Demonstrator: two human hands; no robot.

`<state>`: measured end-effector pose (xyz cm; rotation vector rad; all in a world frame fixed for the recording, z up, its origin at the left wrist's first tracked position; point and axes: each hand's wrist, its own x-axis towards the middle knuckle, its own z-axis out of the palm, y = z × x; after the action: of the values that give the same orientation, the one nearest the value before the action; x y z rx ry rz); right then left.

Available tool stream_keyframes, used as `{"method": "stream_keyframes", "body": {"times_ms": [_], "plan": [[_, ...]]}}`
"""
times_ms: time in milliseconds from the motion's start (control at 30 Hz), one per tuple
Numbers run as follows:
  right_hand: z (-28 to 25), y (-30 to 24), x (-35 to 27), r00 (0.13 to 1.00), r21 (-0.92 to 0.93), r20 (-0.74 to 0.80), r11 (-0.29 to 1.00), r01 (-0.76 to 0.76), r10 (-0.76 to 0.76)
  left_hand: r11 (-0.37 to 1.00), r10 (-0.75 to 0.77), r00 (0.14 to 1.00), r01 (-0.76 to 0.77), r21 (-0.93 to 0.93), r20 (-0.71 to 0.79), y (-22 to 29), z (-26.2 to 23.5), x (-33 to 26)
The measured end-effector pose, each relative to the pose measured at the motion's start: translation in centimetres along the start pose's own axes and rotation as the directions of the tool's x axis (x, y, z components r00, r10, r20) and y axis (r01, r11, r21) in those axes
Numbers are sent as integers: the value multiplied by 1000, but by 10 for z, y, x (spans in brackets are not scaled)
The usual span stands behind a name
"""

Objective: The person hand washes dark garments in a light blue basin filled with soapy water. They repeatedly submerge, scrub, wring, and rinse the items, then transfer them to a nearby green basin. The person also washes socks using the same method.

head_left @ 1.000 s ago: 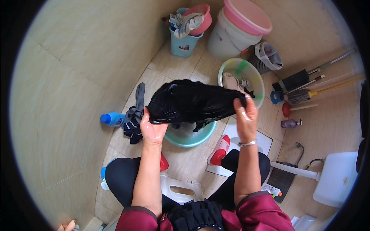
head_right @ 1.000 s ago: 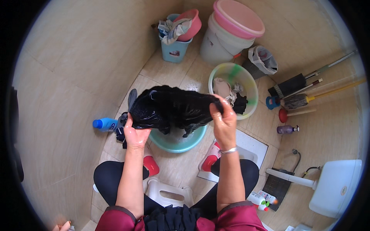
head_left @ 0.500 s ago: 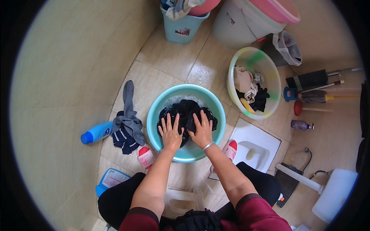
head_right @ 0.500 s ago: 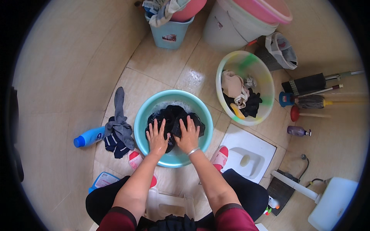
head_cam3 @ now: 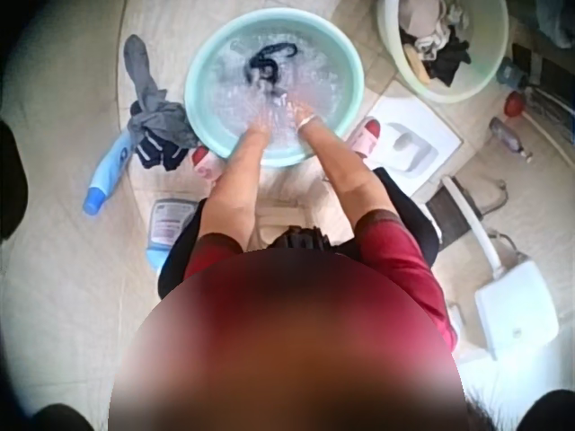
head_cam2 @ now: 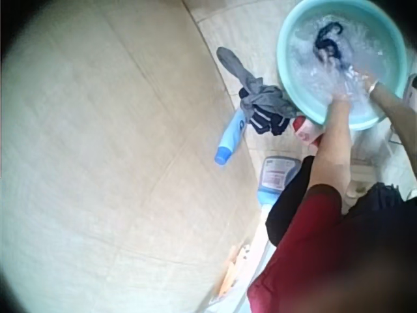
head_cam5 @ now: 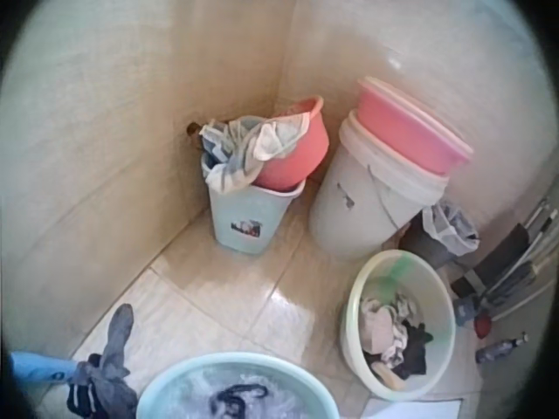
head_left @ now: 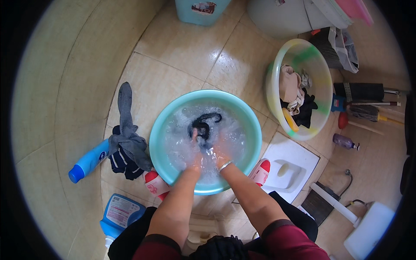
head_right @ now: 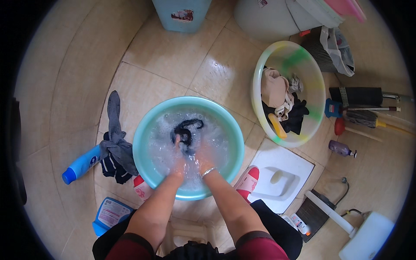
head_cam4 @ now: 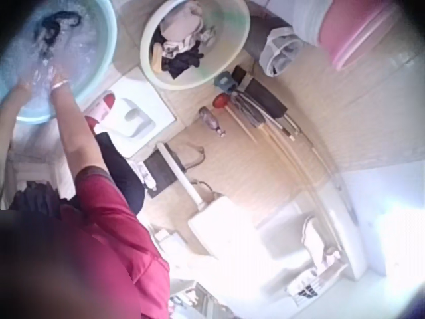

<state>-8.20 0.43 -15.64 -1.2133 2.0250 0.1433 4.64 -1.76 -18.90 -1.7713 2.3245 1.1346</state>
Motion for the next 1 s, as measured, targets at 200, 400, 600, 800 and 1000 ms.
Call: {"method": "stream_keyframes", "body": {"times_ms": [200,400,600,800,1000], "plan": [[-13,-5,-15,991,-86,-98,992,87,-96,974,-204,804,108,200,558,-6,-8,11],[-67,10,-21,976,609,-210,773,175,-55,982,-79,993,93,-165,91,43,-101,7],[-135,4,-86,974,831,-226,519,197,-9,658,-308,948,277,-701,86,75,-157,-28],[-145,-41,-155,895,755,-446,529,386,-18,484,-417,909,200,-852,-23,106,-159,-78],[-103,-79,-206,968,978,-188,63,201,-164,540,-334,942,178,-822,-15,117,-162,-124]]}}
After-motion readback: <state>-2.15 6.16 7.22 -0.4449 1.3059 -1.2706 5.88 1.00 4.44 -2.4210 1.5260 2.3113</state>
